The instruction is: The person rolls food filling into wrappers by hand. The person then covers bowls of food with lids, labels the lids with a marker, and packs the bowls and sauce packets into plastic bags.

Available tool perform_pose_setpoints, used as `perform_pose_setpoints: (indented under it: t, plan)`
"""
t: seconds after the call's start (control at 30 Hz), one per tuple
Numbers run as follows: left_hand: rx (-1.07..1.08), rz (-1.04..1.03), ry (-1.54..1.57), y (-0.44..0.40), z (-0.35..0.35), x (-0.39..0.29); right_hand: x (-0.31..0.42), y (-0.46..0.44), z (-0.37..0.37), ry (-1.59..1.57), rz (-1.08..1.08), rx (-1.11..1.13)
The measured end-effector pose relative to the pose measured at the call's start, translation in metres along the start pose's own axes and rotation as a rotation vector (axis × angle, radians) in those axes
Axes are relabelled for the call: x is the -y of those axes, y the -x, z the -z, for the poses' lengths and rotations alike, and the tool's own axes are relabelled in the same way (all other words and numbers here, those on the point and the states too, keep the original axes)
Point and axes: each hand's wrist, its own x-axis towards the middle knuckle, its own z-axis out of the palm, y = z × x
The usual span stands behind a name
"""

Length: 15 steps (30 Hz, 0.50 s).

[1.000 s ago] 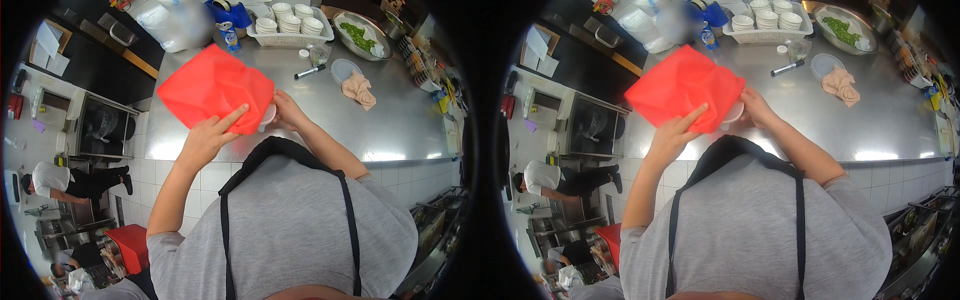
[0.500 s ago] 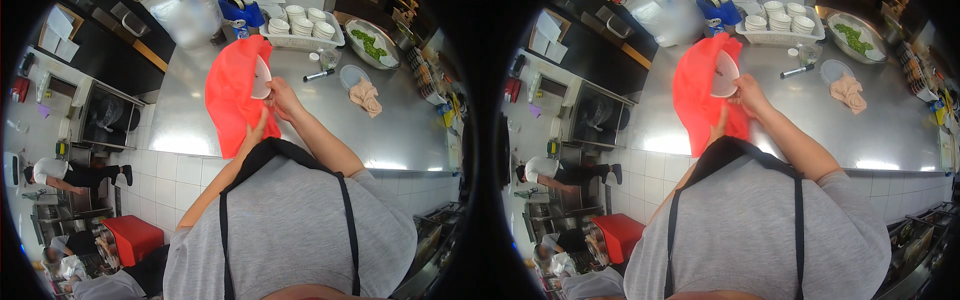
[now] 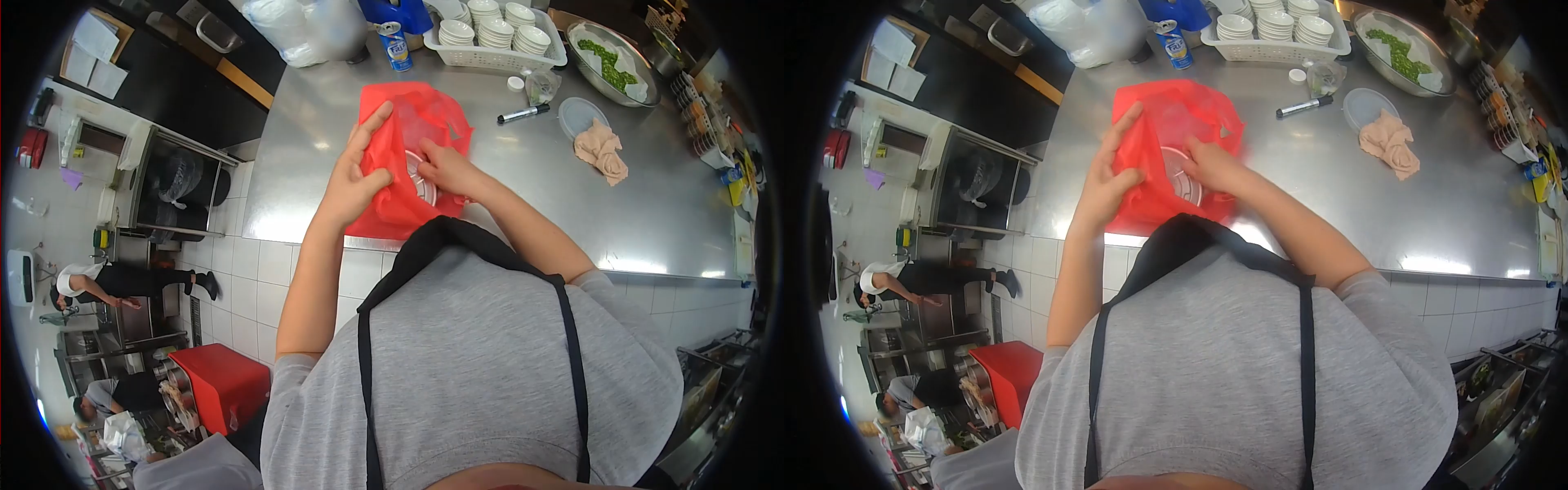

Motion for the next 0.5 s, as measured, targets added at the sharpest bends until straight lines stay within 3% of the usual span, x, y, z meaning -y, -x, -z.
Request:
perform_pose_setpoints:
  t: [0.17,0.23,0.33,0.47,0.5]
  plan:
    - [-0.229,0.011,0.457,0.044,0.051,-0.017,-0.03,-0.012,0.04,0.312,-0.146,0.085]
    - [-0.28,0.079,0.397,0.062,0.056,0.01,-0.043,-0.008,0.047,0.419,-0.051,-0.116]
    - [-0.177,0.215,-0.139,0.079,0.046,0.047,-0.029,-0.006,0.06,0.356,-0.24,-0.075]
    - [-0.216,0.205,-0.293,0.078,0.034,0.059,-0.004,0.0,0.067,0.203,-0.177,-0.108]
    - [-0.22,0.206,-0.293,0.079,0.032,0.06,0.002,0.0,0.073,0.255,-0.165,-0.014]
